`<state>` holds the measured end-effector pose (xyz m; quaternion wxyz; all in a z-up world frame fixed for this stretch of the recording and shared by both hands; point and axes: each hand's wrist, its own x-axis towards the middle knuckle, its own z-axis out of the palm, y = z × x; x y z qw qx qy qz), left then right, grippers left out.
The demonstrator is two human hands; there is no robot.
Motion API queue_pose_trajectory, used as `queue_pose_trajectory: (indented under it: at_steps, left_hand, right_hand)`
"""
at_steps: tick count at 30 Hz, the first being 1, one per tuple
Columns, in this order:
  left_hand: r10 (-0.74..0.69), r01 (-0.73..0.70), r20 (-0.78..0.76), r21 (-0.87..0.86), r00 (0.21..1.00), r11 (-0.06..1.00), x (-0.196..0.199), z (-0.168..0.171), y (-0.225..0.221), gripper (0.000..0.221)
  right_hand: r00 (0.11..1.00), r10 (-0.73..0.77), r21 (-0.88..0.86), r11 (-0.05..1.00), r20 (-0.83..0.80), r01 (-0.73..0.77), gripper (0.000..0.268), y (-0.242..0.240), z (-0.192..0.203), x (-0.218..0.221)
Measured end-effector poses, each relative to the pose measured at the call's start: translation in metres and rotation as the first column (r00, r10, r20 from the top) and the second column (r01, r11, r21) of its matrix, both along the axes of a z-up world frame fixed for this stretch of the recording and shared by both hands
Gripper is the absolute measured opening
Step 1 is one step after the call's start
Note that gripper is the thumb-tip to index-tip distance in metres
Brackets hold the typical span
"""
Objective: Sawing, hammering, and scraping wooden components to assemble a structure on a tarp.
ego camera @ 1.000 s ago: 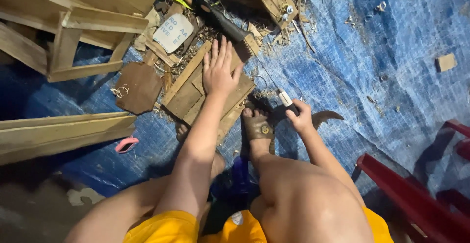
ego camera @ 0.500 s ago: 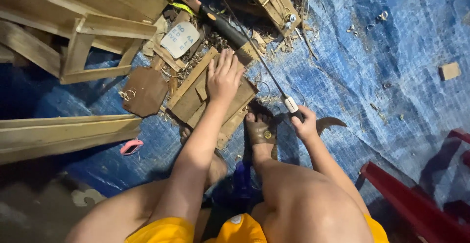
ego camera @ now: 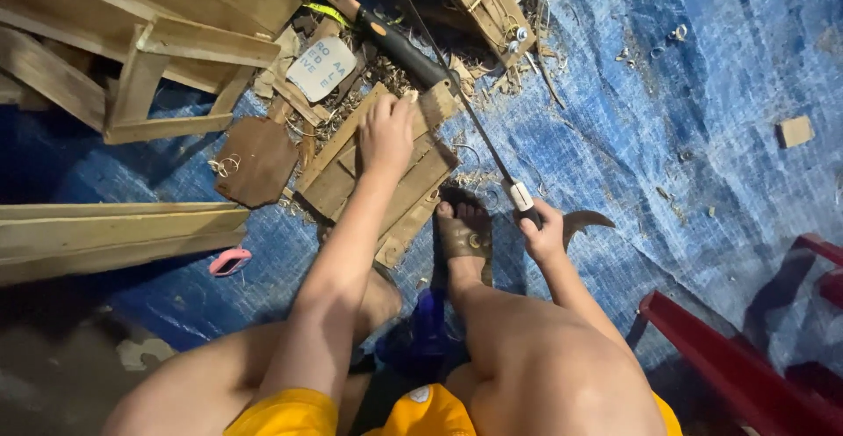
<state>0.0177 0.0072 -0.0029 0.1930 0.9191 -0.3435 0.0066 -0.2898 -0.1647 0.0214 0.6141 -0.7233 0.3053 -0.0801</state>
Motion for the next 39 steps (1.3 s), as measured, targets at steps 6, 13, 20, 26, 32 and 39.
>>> queue_pose_trajectory:
  at_steps: [6,13,20,26,32,39]
  left_hand:
    - [0.235,-0.214,-0.114,0.167,0.965,0.962,0.002,0.048,-0.013,0.043]
    - [0.209,-0.112,-0.315,0.301,0.926,0.947,0.004,0.065,-0.014,0.063]
    - [-0.213,0.243,0.156,-0.21,0.964,0.947,-0.001,-0.006,0.01,0.055]
    - [-0.27,0.327,0.23,-0.262,0.935,0.908,-0.01,-0.04,0.018,0.039]
    - [-0.246,0.297,0.207,-0.271,0.947,0.916,-0.013,-0.037,0.014,0.031]
    - [-0.175,0.228,0.194,-0.301,0.965,0.926,-0.019,-0.034,0.01,0.03]
  right_hand:
    - [0.999,-0.008,0.005,1.0,-0.043,0.008,0.049,0.009,-0.019,-0.002]
    - [0.995,0.03,-0.012,0.999,-0.097,-0.031,0.044,0.007,-0.014,0.027]
    - [0.99,0.07,-0.013,0.997,-0.122,-0.072,0.045,0.001,-0.015,0.047]
    - [0.988,0.089,-0.026,0.995,-0.128,-0.093,0.044,0.006,-0.026,0.042]
    - [0.986,0.096,-0.011,0.995,-0.139,-0.098,0.043,0.006,-0.038,0.038]
    - [0.979,0.11,-0.033,0.993,-0.169,-0.117,0.044,0.003,-0.024,0.04]
